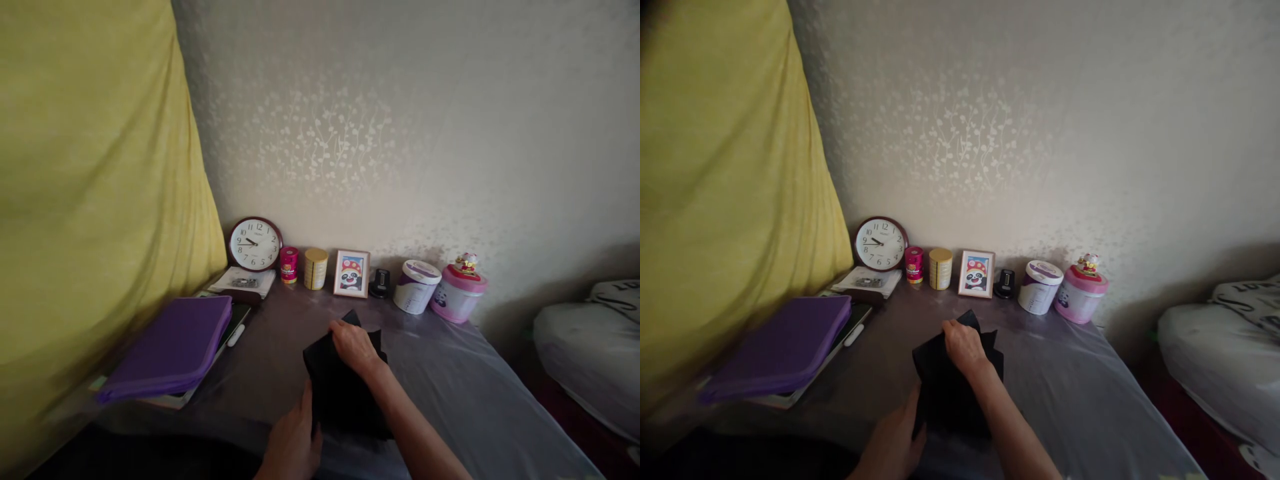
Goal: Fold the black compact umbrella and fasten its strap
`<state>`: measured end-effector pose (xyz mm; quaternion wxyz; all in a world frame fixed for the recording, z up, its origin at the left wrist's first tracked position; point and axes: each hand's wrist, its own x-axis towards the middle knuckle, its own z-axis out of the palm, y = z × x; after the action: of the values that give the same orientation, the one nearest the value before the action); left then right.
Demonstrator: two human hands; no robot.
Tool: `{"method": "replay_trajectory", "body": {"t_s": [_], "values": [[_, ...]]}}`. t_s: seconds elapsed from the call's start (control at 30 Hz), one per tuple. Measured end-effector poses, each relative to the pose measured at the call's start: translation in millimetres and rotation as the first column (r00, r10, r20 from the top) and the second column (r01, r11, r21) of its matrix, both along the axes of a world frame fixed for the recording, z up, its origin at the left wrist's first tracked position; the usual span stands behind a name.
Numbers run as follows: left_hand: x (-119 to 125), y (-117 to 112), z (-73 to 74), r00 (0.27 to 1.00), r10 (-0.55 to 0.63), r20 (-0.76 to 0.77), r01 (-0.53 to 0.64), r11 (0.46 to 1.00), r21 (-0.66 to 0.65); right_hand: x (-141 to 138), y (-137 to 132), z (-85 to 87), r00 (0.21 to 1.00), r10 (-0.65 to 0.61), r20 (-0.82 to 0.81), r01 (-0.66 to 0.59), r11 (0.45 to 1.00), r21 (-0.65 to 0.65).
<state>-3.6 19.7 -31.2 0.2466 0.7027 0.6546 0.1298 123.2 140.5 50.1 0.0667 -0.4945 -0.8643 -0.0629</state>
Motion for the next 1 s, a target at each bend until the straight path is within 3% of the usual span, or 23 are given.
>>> {"method": "replay_trajectory", "body": {"t_s": [0.2, 0.4, 0.57, 0.77, 1.0], "values": [[9, -1, -1.8, 0.992, -0.022, -0.123, 0.015, 0.998, -0.056, -9, 9, -17.2, 0.999, -0.004, -0.049, 0.004, 1.000, 0.011], [10, -3, -12.3, 0.995, 0.016, -0.098, -0.021, 0.998, -0.055, -14, 13, -40.9, 1.000, 0.005, -0.006, -0.005, 1.000, -0.008], [11, -4, -2.4, 0.998, -0.021, -0.057, 0.019, 0.999, -0.028, -12, 15, -40.1, 1.000, 0.006, 0.004, -0.006, 1.000, -0.019], [11, 1, -2.8, 0.978, -0.113, -0.178, 0.112, 0.994, -0.013, -12, 12, -35.8, 1.000, 0.000, 0.010, 0.000, 0.999, -0.038], [10, 6, -8.2, 0.981, -0.123, -0.151, 0.121, 0.992, -0.020, 6, -23, -24.3, 0.999, 0.030, -0.042, -0.032, 0.998, -0.062]]}}
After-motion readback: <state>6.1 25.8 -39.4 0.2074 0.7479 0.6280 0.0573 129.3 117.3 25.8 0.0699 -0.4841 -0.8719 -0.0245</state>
